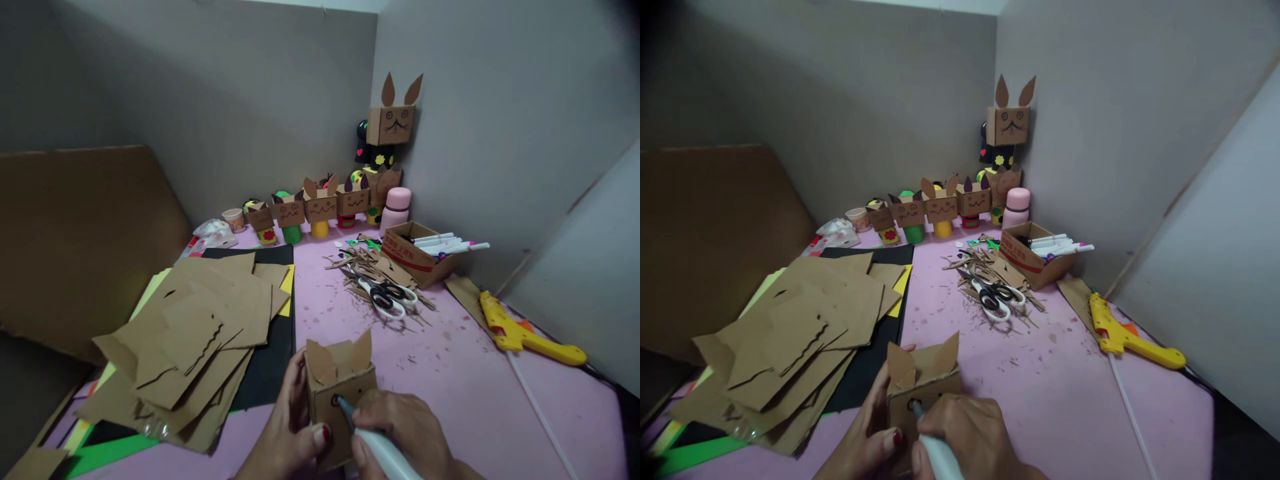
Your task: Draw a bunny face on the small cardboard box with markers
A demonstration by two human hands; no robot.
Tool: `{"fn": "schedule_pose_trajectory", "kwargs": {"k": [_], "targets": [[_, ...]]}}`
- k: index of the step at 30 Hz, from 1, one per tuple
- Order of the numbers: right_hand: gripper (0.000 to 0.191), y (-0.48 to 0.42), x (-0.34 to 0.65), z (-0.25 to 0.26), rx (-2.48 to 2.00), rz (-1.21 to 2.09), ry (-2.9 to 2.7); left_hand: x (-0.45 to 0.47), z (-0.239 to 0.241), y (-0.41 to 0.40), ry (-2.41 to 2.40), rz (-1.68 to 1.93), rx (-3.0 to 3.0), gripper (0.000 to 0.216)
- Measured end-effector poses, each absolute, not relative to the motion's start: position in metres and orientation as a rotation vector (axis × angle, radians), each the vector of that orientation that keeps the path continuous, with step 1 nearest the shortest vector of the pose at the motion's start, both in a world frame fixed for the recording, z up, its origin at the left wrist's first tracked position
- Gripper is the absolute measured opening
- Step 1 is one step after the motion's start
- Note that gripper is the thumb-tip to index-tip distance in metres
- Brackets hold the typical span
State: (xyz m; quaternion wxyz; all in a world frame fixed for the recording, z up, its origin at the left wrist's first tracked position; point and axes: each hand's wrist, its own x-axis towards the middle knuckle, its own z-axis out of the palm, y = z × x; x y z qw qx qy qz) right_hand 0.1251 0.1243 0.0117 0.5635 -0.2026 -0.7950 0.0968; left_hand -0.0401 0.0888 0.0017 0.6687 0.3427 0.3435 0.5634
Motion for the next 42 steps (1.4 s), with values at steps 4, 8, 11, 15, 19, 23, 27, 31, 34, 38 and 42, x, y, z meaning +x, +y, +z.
{"fn": "schedule_pose_trajectory", "kwargs": {"k": [4, 8, 11, 15, 19, 23, 27, 31, 34, 38, 42], "targets": [[0.017, 0.1240, 0.1253, 0.0105, -0.486, 0.221, -1.863, -0.0399, 0.0012, 0.0886, 0.778, 1.285, 0.769, 0.095], [0.014, 0.1233, 0.1256, 0.0100, -0.530, 0.202, -1.856, -0.0398, 0.0022, 0.0885, 0.799, 1.281, 0.781, 0.094], [0.013, 0.1217, 0.1261, 0.0121, -0.567, 0.167, -1.854, -0.0394, 0.0044, 0.0886, 0.779, 1.264, 0.762, 0.092], [0.013, 0.1191, 0.1267, 0.0127, -0.618, 0.138, -1.843, -0.0392, 0.0067, 0.0891, 0.791, 1.275, 0.782, 0.090], [0.014, 0.1178, 0.1280, 0.0092, -0.623, 0.209, -1.854, -0.0395, 0.0059, 0.0891, 0.795, 1.278, 0.783, 0.095], [0.015, 0.1177, 0.1284, 0.0102, -0.612, 0.213, -1.857, -0.0398, 0.0044, 0.0888, 0.796, 1.268, 0.783, 0.097], [0.015, 0.1187, 0.1264, 0.0143, -0.643, 0.195, -1.811, -0.0404, 0.0042, 0.0894, 0.786, 1.258, 0.808, 0.091], [0.014, 0.1188, 0.1271, 0.0120, -0.620, 0.201, -1.856, -0.0407, 0.0043, 0.0897, 0.795, 1.265, 0.801, 0.091], [0.016, 0.1181, 0.1294, 0.0083, -0.644, 0.220, -1.867, -0.0405, 0.0042, 0.0893, 0.791, 1.262, 0.787, 0.090], [0.014, 0.1183, 0.1310, 0.0066, -0.613, 0.231, -1.874, -0.0413, 0.0047, 0.0888, 0.794, 1.262, 0.785, 0.090], [0.016, 0.1184, 0.1287, 0.0073, -0.596, 0.255, -1.865, -0.0431, 0.0047, 0.0887, 0.833, 1.219, 0.774, 0.095]]}}
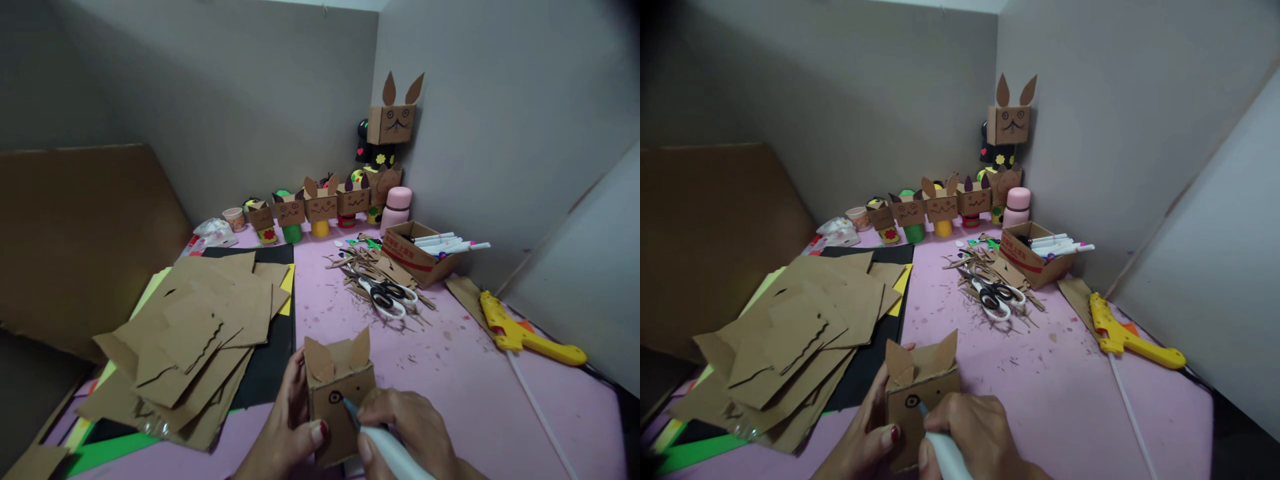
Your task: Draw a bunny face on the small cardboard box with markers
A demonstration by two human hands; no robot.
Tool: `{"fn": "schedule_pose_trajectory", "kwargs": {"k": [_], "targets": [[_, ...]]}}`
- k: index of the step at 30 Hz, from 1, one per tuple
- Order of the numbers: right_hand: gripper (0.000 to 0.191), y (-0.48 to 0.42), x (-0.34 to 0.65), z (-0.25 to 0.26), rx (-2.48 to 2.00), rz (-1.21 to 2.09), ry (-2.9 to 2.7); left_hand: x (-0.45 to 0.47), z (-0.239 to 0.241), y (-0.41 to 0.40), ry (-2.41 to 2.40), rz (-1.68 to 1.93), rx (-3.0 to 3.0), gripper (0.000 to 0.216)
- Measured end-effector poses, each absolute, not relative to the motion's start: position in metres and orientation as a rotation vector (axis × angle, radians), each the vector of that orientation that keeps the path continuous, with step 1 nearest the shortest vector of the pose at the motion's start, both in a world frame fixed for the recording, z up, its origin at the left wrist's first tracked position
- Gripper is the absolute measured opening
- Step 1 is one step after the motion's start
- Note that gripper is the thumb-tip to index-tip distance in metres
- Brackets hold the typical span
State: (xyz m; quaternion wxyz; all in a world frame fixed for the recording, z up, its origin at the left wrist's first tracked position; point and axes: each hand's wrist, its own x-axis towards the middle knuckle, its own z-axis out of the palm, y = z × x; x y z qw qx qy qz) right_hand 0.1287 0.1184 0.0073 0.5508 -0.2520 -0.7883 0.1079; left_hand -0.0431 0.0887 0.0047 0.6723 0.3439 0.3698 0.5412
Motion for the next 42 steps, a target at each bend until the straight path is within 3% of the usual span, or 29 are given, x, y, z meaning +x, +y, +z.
{"fn": "schedule_pose_trajectory", "kwargs": {"k": [42], "targets": [[0.012, 0.1239, 0.1223, 0.0063, -0.440, 0.305, -1.853, -0.0413, -0.0029, 0.0906, 0.765, 1.280, 0.828, 0.101]]}}
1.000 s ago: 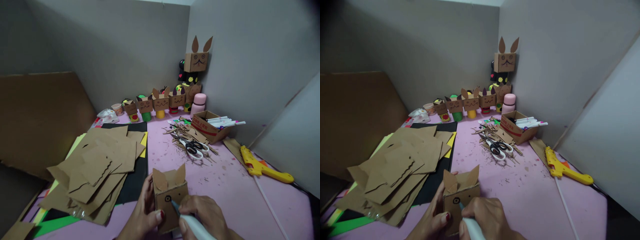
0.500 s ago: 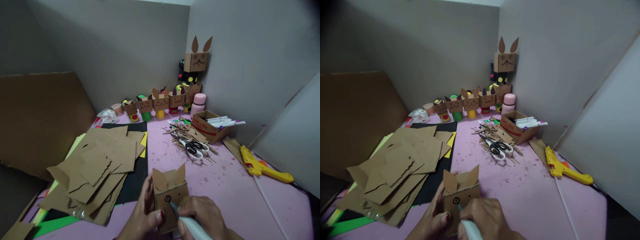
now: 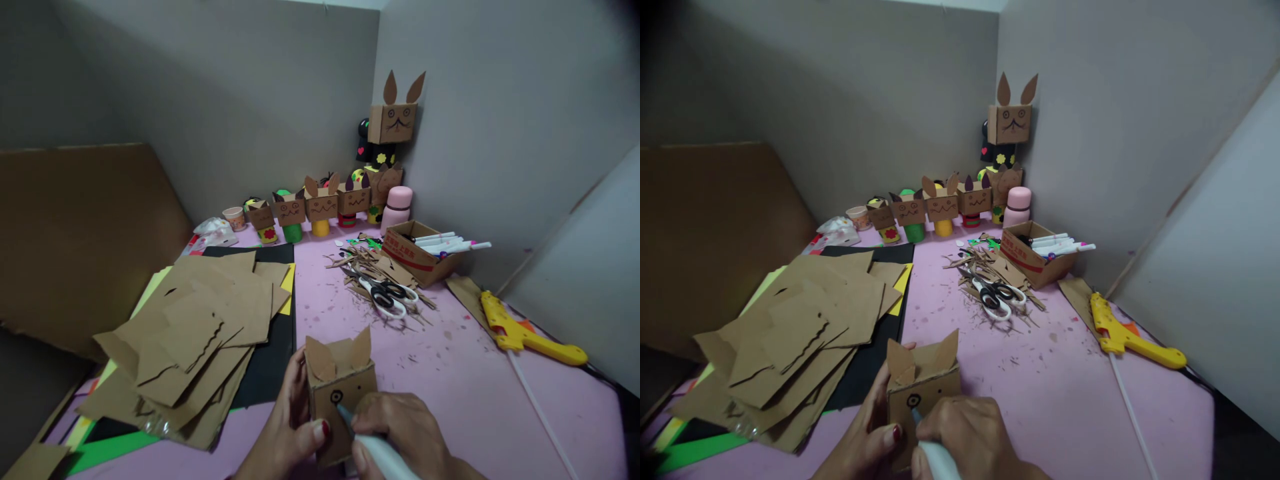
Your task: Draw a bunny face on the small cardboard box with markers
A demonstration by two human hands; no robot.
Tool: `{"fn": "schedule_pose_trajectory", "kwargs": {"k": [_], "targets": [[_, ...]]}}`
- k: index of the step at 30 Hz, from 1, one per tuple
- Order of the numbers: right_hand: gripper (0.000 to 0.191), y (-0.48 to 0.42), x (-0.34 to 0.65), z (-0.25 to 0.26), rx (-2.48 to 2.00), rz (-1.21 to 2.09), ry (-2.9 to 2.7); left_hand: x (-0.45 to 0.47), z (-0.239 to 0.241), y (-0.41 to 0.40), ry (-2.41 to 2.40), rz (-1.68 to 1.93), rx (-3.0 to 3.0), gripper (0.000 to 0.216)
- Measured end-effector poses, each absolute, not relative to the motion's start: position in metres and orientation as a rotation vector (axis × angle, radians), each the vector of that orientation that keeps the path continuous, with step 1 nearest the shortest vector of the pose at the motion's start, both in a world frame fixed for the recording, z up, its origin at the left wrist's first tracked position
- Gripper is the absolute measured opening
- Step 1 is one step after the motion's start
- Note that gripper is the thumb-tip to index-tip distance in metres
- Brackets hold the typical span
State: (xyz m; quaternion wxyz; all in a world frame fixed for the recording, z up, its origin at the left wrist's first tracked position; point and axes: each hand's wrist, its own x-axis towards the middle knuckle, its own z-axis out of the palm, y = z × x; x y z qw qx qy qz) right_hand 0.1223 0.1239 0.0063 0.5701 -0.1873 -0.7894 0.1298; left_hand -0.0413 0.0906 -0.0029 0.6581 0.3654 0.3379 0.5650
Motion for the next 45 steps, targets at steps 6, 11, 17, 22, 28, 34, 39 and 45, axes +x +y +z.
{"fn": "schedule_pose_trajectory", "kwargs": {"k": [6, 11, 17, 22, 28, 34, 39, 45], "targets": [[0.009, 0.1247, 0.1220, 0.0104, -0.457, 0.292, -1.867, -0.0414, -0.0019, 0.0909, 0.788, 1.280, 0.830, 0.101], [0.008, 0.1263, 0.1244, 0.0061, -0.412, 0.347, -1.903, -0.0423, -0.0014, 0.0903, 0.822, 1.249, 0.838, 0.098], [0.008, 0.1242, 0.1238, 0.0089, -0.437, 0.338, -1.889, -0.0402, -0.0003, 0.0897, 0.823, 1.280, 0.845, 0.096], [0.011, 0.1252, 0.1208, 0.0082, -0.415, 0.348, -1.871, -0.0406, -0.0012, 0.0901, 0.809, 1.295, 0.861, 0.095], [0.012, 0.1247, 0.1190, 0.0122, -0.435, 0.310, -1.847, -0.0416, -0.0045, 0.0894, 0.786, 1.283, 0.837, 0.095], [0.011, 0.1242, 0.1202, 0.0150, -0.429, 0.323, -1.855, -0.0409, -0.0022, 0.0899, 0.796, 1.280, 0.858, 0.097], [0.011, 0.1254, 0.1226, 0.0117, -0.420, 0.335, -1.894, -0.0410, -0.0009, 0.0904, 0.821, 1.281, 0.854, 0.099], [0.010, 0.1237, 0.1238, 0.0113, -0.467, 0.261, -1.898, -0.0414, -0.0011, 0.0899, 0.812, 1.259, 0.828, 0.096]]}}
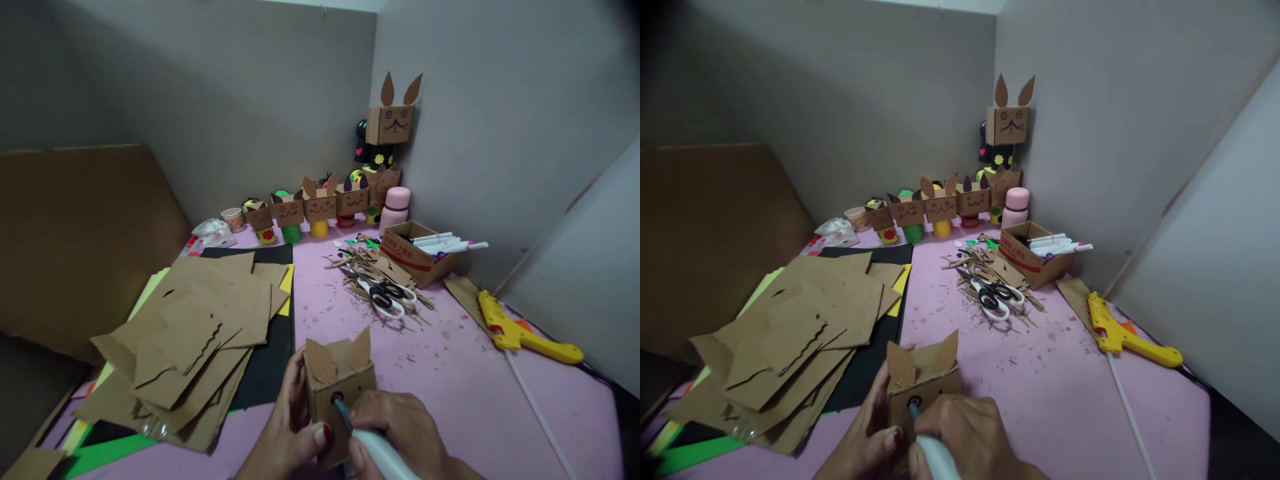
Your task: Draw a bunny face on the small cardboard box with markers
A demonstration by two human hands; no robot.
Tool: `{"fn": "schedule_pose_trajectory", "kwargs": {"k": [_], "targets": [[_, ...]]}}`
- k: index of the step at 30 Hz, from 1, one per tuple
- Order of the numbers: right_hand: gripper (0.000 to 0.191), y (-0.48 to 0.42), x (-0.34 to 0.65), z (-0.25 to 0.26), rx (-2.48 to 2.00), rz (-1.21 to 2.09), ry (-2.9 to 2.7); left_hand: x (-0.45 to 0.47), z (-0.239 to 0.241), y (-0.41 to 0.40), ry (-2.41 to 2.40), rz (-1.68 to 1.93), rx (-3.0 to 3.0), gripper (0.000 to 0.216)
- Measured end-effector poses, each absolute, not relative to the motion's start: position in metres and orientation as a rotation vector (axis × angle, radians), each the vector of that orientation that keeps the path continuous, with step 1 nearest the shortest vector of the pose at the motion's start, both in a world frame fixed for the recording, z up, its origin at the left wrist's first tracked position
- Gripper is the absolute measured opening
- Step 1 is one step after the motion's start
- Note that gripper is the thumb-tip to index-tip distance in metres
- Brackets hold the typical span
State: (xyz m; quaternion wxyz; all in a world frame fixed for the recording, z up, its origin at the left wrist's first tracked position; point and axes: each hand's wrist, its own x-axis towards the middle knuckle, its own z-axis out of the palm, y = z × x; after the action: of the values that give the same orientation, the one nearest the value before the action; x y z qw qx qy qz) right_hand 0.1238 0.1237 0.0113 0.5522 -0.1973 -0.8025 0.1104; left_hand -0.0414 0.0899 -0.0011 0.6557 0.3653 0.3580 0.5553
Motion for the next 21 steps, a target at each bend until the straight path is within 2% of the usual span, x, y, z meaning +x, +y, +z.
{"fn": "schedule_pose_trajectory", "kwargs": {"k": [14, 21], "targets": [[0.010, 0.123, 0.124, 0.007, -0.529, 0.234, -1.879, -0.041, 0.003, 0.090, 0.813, 1.259, 0.831, 0.094], [0.018, 0.119, 0.136, 0.011, -0.551, 0.401, -1.817, -0.041, 0.005, 0.089, 0.794, 1.256, 0.789, 0.088]]}}
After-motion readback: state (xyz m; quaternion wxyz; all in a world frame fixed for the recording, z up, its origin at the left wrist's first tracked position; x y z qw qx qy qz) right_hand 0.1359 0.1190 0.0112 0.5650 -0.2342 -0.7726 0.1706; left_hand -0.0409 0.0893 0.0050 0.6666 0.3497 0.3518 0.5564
